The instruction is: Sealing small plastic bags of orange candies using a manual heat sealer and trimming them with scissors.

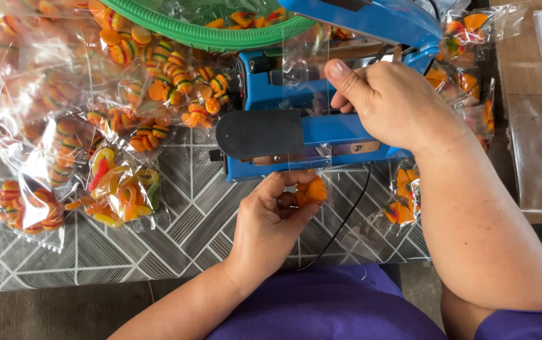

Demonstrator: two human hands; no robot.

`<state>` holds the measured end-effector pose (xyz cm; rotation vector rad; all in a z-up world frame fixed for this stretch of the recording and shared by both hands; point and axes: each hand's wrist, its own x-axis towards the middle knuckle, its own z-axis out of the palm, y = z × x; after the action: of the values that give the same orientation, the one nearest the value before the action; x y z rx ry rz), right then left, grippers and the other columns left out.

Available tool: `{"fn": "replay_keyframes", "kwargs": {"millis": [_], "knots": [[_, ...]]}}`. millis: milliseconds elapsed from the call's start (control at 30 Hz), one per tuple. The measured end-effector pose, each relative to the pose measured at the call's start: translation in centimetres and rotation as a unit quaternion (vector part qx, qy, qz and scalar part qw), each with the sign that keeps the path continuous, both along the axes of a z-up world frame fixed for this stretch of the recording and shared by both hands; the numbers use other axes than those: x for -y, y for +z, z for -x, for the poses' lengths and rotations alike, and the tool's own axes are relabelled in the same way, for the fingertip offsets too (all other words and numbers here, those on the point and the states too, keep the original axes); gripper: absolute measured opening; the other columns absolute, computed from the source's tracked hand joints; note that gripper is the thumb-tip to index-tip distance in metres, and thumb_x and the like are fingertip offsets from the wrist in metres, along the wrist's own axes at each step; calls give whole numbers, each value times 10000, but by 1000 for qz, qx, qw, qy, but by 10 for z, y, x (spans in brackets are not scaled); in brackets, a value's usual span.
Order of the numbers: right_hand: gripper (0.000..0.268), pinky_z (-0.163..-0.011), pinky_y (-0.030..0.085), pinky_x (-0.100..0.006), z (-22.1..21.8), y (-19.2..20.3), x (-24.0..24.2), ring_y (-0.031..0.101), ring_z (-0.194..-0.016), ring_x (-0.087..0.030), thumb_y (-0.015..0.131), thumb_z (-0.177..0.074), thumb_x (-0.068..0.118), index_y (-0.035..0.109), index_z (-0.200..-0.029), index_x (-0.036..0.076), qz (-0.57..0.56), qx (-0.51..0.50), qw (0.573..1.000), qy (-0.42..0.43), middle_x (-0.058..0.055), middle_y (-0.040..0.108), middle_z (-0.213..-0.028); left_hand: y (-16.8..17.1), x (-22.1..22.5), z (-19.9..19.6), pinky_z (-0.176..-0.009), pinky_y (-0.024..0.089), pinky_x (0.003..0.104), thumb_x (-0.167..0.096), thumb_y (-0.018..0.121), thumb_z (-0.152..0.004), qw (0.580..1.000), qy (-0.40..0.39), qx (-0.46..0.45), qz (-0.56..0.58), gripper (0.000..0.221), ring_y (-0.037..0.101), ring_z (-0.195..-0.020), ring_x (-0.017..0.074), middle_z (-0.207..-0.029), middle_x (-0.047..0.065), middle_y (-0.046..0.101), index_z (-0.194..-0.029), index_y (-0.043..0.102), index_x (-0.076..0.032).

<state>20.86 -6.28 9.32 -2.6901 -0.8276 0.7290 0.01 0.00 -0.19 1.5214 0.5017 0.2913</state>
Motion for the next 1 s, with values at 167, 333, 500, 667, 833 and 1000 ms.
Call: {"fn": "replay_keyframes", "kwargs": {"millis": [167, 333, 500, 667, 833, 1000], "knots": [[742, -852, 499, -493, 5, -7, -5, 724, -927, -311, 290, -1039, 658, 832, -946, 161, 17, 42, 999, -4, -46, 800, -923, -4, -1, 1, -751, 669, 202, -30, 792, -841, 1000, -8, -5, -9, 338, 785, -858, 109, -1152, 29, 742, -1147, 708, -144], [678, -910, 480, -501, 10, -2, -11, 713, -1002, -297, 311, -1075, 582, 829, -976, 158, 32, 43, 999, 3, -26, 804, -1002, -12, 0, 3, -803, 665, 231, 10, 778, -840, 1000, -5, 16, 14, 351, 793, -916, 143, -1155, 28, 715, -1155, 711, -128], [681, -950, 463, -445, 20, 11, -25, 693, -1101, -263, 245, -1049, 616, 829, -1044, 265, 104, 53, 993, -35, 47, 807, -1082, -13, -2, 4, -726, 620, 228, -22, 806, -820, 998, -11, 29, 60, 377, 734, -770, 95, -994, 37, 786, -1168, 695, -117], [682, -929, 509, -415, -8, -47, 1, 757, -998, -239, 328, -1188, 520, 872, -979, 167, 24, 113, 993, 9, -20, 846, -950, -24, -2, 8, -770, 570, 235, -133, 803, -825, 1000, -13, 21, -10, 356, 658, -770, 68, -982, -31, 727, -1165, 705, -176], [708, -850, 502, -498, -88, -171, 23, 643, -815, -400, 426, -1306, 355, 770, -1036, -201, -225, -27, 974, -30, -312, 756, -1010, -44, -4, 9, -874, 551, 238, -216, 747, -901, 994, -63, 26, 85, 401, 623, -849, 80, -1003, -5, 684, -1291, 685, -148], [689, -533, 415, -432, -89, -204, 27, 538, -546, -394, 514, -1392, 451, 750, -1106, -130, -234, -6, 966, -108, -281, 595, -710, -39, -16, 17, -949, 533, 270, -389, 715, -914, 983, -111, 78, 122, 547, 618, -946, 122, -1125, 60, 684, -1365, 674, -83]]}}
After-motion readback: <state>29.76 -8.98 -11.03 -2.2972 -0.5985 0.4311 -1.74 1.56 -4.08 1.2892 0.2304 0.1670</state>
